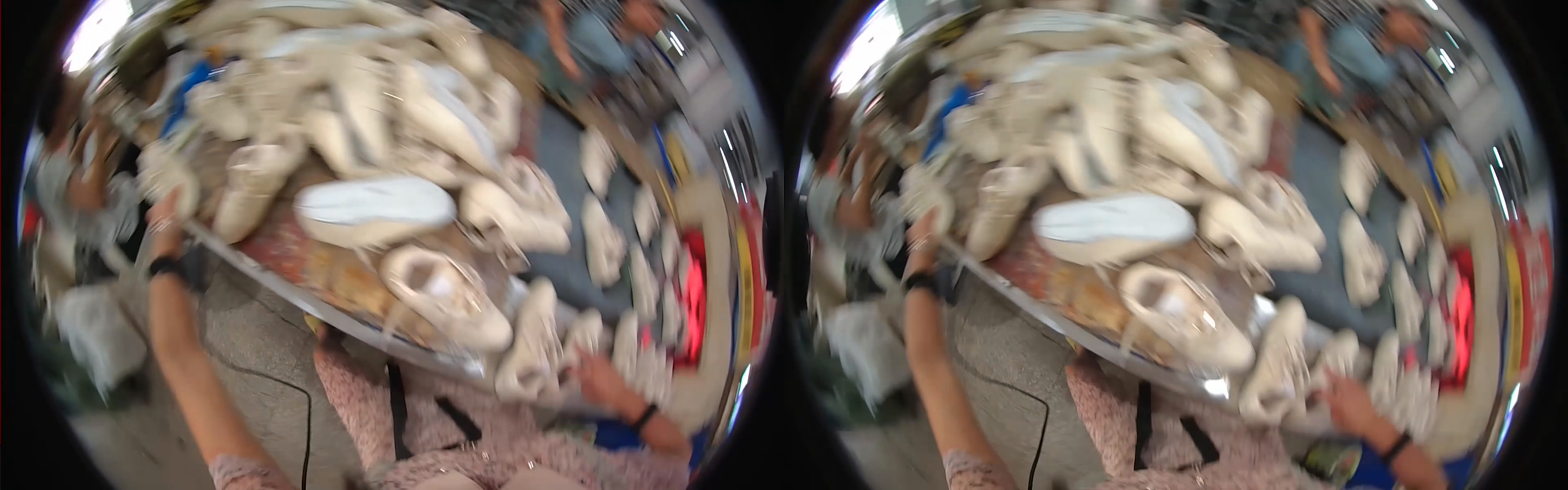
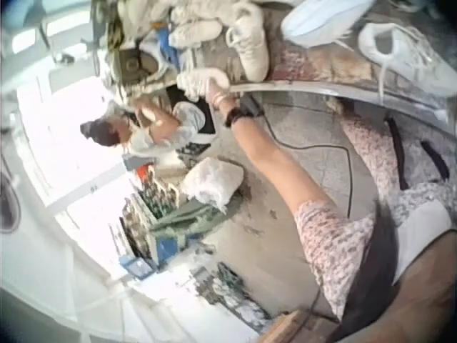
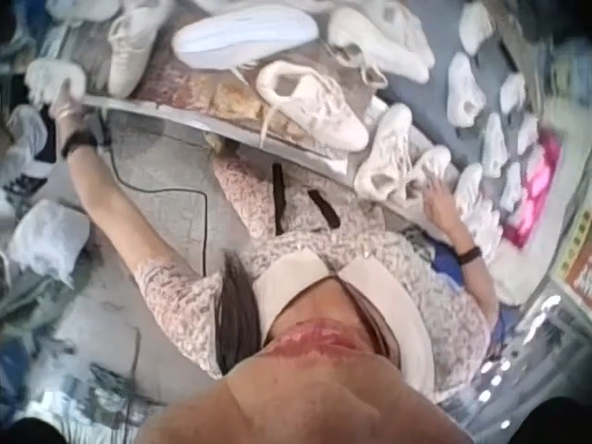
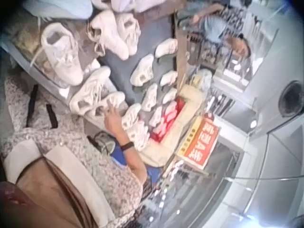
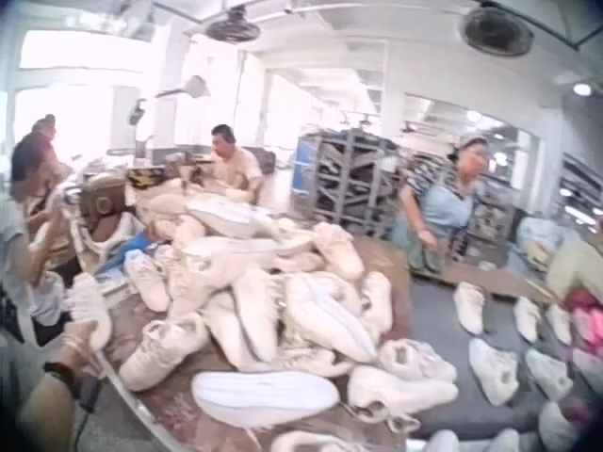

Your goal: The recorder is sorting newly manufactured white sneakers onto a conveyor belt in a factory setting.

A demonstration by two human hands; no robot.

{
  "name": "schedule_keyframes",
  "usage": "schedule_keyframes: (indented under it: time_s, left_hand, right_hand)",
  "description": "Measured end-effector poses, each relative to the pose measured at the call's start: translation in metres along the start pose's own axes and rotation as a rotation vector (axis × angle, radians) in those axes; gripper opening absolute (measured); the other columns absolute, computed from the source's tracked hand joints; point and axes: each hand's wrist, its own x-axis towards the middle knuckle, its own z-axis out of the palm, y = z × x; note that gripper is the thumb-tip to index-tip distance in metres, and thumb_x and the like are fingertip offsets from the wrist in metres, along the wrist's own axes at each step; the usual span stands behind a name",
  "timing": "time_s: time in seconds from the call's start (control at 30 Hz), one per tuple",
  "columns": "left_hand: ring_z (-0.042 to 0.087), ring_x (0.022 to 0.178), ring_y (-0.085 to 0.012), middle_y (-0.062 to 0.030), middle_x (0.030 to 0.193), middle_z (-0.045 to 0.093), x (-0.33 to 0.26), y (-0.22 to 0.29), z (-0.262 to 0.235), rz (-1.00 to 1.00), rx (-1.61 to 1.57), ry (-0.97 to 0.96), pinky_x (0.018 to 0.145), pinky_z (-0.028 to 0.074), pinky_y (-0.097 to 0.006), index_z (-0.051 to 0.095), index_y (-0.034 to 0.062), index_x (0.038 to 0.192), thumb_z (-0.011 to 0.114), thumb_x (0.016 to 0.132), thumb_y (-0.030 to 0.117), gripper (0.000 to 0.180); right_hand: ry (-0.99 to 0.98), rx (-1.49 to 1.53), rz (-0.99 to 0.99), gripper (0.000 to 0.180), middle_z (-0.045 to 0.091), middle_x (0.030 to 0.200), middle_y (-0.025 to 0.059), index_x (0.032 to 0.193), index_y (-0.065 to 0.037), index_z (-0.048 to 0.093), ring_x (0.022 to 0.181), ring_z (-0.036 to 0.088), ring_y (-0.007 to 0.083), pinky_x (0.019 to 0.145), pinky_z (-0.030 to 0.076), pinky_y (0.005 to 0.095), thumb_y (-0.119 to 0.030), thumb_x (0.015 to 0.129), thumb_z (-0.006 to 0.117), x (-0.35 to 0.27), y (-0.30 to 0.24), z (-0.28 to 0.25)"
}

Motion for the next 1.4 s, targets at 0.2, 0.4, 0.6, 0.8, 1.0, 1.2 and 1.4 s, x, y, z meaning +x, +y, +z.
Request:
schedule_keyframes:
  time_s: [0.2,0.4,0.6,0.8,1.0,1.2,1.4]
  left_hand:
    - [0.055,0.103,-0.0162,-0.0088,0.118,0.055,-0.064,0.167,-0.142,-0.052,-0.986,0.000,0.087,0.044,-0.029,0.047,-0.0064,0.123,0.061,0.085,0.020,0.048]
    - [0.053,0.101,-0.0183,-0.0102,0.113,0.056,-0.196,0.409,-0.222,0.490,-0.627,-0.389,0.090,0.042,-0.031,0.042,-0.0025,0.125,0.067,0.077,0.012,0.056]
    - [0.042,0.120,-0.0330,-0.0123,0.123,0.051,-0.303,0.624,-0.185,1.555,-0.361,-0.532,0.102,0.030,-0.043,0.048,0.0054,0.122,0.070,0.062,0.007,0.064]
    - [0.026,0.131,-0.0309,-0.0069,0.128,0.046,-0.369,0.759,-0.078,2.079,0.073,-0.570,0.108,0.016,-0.051,0.051,0.0255,0.123,0.070,0.062,0.013,0.065]
    - [0.021,0.134,-0.0296,-0.0073,0.141,0.030,-0.430,0.780,0.005,1.857,0.258,-0.666,0.108,0.017,-0.049,0.033,0.0238,0.136,0.069,0.057,0.007,0.088]
    - [0.023,0.133,-0.0315,-0.0145,0.141,0.031,-0.429,0.746,-0.009,1.655,-0.104,-0.625,0.108,0.016,-0.046,0.036,0.0076,0.134,0.046,0.071,-0.001,0.064]
    - [0.029,0.127,-0.0377,-0.0194,0.136,0.035,-0.426,0.739,-0.023,1.641,-0.167,-0.637,0.104,0.023,-0.049,0.042,0.0032,0.127,0.056,0.074,0.011,0.055]
  right_hand:
    - [0.329,0.416,0.546,0.044,0.035,0.135,0.0214,0.115,-0.010,0.052,0.120,0.038,0.0387,0.098,0.035,0.0443,-0.014,0.072,0.062,-0.014,-0.031,0.005]
    - [0.806,0.699,0.925,0.073,0.033,0.136,0.0209,0.134,-0.010,0.034,0.120,0.038,0.0419,0.095,0.038,0.0426,-0.008,0.064,0.056,-0.039,-0.015,0.108]
    - [0.919,0.870,0.885,0.061,0.056,0.114,0.0197,0.129,-0.007,0.040,0.104,0.055,0.0357,0.087,0.044,0.0363,0.000,0.069,0.051,-0.099,0.030,0.145]
    - [1.003,0.883,0.792,0.049,0.059,0.109,0.0177,0.124,-0.005,0.046,0.100,0.058,0.0319,0.085,0.045,0.0356,-0.006,0.075,0.055,-0.112,0.043,0.160]
    - [0.931,0.770,0.706,0.053,0.047,0.126,0.0185,0.128,-0.004,0.042,0.113,0.049,0.0343,0.094,0.042,0.0375,-0.011,0.077,0.053,-0.119,0.039,0.162]
    - [0.924,0.769,1.149,0.060,0.049,0.122,0.0219,0.125,-0.003,0.043,0.110,0.050,0.0356,0.088,0.044,0.0380,-0.024,0.073,0.064,-0.190,0.047,0.093]
    - [0.900,1.005,1.352,0.048,0.059,0.109,0.0163,0.117,-0.007,0.053,0.105,0.053,0.0356,0.083,0.044,0.0397,-0.020,0.072,0.064,-0.170,0.091,0.194]
